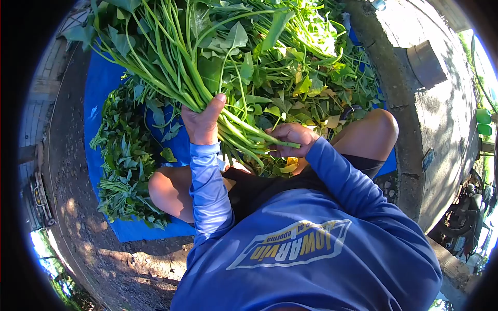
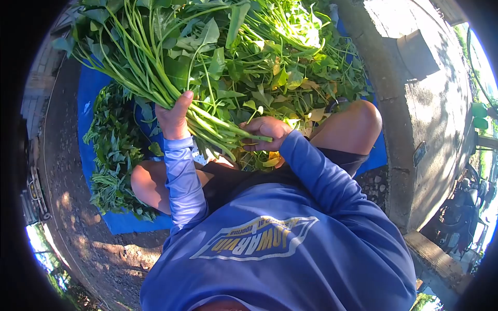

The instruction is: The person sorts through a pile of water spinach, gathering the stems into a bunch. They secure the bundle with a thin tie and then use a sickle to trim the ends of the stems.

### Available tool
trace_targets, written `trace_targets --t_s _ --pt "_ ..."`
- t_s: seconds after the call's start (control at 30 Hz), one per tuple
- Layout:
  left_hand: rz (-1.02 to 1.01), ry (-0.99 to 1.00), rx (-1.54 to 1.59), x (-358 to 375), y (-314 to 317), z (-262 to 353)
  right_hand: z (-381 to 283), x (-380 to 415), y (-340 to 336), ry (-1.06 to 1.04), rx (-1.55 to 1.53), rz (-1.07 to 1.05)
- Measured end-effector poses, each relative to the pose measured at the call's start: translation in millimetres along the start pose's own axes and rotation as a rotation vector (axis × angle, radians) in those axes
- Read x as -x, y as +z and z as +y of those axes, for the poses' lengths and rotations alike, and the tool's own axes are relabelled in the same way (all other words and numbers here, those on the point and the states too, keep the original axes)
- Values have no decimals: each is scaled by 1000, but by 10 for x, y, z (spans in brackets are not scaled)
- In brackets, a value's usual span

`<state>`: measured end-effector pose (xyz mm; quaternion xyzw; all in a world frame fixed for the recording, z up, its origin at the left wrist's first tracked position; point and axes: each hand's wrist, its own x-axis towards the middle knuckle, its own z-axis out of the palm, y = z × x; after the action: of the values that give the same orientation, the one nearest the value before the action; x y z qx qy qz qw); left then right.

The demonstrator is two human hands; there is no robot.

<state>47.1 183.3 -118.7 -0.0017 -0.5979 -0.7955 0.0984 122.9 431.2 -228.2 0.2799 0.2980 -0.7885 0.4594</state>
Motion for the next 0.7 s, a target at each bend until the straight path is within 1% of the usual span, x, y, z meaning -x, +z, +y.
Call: trace_targets --t_s 0.03,0.07,0.1,0.2,0.23,0.3,0.33,0.37,0.4,0.43,0.47,0.5,0.53,0.6,0.7 --pt "20 -24 9 -41 -90 -32 101 -88 -159 22 8 76" --pt "107 36 -10 -84 -125 33 245 -149 -349 41 17 153" --pt "149 30 9 -159 -225 103 350 -164 -439 65 29 231" --pt "270 28 54 -260 -406 479 299 184 10 181 1137 537" --pt "345 29 58 -260 -468 569 241 150 28 20 1460 489" --pt "425 38 -2 -286 -660 652 -74 118 147 -418 1439 282" --pt "455 45 -12 -286 -753 653 -241 183 399 -610 1300 342" --pt "485 39 -11 -292 -828 632 -486 273 706 -807 1324 364" --pt "505 24 5 -284 -848 636 -697 223 872 -955 1352 418" --pt "524 10 23 -278 -842 637 -910 95 927 -1181 1403 442" --pt "545 1 43 -280 -846 646 -1108 19 1080 -1270 1407 445" --pt "560 -1 43 -283 -870 628 -1304 -105 1161 -1294 1465 427" --pt "565 -13 43 -287 -902 626 -1444 -192 1290 -1241 1493 431" --pt "575 -49 41 -262 -972 615 -1645 -425 1425 -720 1909 809" --pt "577 -40 19 -243 -1049 600 -1645 -804 1066 -856 2131 969"
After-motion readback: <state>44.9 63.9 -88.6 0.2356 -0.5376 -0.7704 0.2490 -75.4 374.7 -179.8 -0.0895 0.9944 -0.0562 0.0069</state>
